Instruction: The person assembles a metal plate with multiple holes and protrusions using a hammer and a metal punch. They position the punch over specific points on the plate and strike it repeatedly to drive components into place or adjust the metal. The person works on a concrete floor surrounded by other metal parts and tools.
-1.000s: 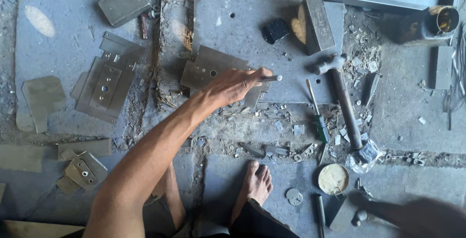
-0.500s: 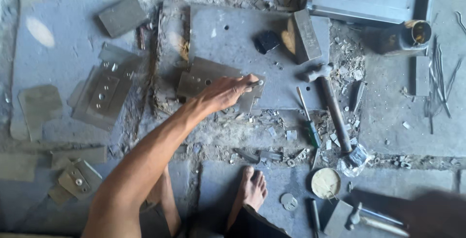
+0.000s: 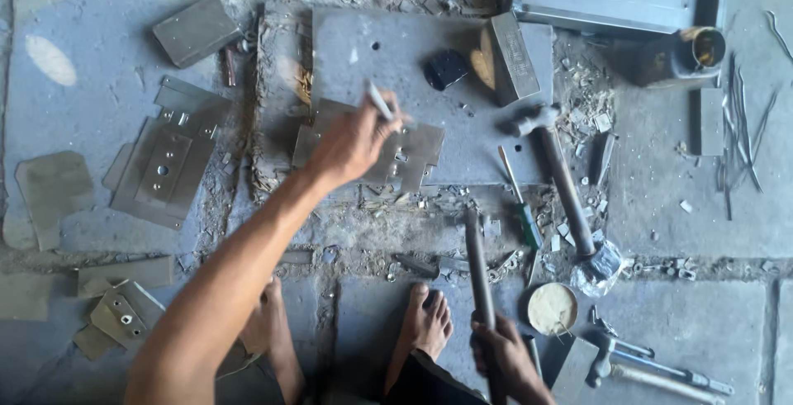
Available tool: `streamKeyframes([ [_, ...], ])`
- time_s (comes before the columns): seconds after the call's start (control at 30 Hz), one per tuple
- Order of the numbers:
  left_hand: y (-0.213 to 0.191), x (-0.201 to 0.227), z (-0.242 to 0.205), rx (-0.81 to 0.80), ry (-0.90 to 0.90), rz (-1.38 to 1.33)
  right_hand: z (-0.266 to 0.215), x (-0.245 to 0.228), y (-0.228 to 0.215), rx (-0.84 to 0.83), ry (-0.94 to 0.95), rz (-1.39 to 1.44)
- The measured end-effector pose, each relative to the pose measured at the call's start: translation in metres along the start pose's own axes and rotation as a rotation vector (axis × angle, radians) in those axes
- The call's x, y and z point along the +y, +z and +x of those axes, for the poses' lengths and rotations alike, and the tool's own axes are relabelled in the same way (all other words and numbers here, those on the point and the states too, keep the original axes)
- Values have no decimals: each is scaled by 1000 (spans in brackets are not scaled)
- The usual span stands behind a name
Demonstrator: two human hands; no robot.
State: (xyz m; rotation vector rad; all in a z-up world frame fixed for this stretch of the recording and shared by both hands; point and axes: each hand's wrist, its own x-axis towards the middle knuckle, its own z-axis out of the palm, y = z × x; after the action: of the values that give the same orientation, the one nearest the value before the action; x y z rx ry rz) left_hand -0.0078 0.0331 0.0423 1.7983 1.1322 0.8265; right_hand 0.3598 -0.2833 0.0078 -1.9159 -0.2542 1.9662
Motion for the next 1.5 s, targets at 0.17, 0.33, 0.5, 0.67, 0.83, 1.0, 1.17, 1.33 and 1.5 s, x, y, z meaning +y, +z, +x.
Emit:
streamKeyframes([
  [0.17, -22, 31, 3, 115, -243, 16, 20, -2, -11, 230, -265, -754],
  [0.33, 62, 80, -9, -186, 351, -422, -10, -114, 27, 122, -1007, -531],
  [0.5, 107, 105, -41, -714, -205, -74, -8, -129, 84, -285, -815, 21],
  [0.67, 126, 81, -66, -630, -89, 21, 6, -85, 110, -61, -605, 235],
  [0.83, 111, 64, -65, -434, -223, -74, 5, -71, 91, 373, -756, -528],
  [1.0, 57, 6, -22, 64, -185, 177, 21, -43, 61, 678, -772, -1177],
  [1.17, 40, -17, -15, 29, -114, 70, 18, -47, 40, 171, -322, -469],
  [1.33, 44, -23, -12, -122, 62, 278, -47, -123, 47, 235, -979, -800],
  [1.5, 41, -18, -10, -141, 171, 307, -122, -185, 62, 320, -1378, -638],
])
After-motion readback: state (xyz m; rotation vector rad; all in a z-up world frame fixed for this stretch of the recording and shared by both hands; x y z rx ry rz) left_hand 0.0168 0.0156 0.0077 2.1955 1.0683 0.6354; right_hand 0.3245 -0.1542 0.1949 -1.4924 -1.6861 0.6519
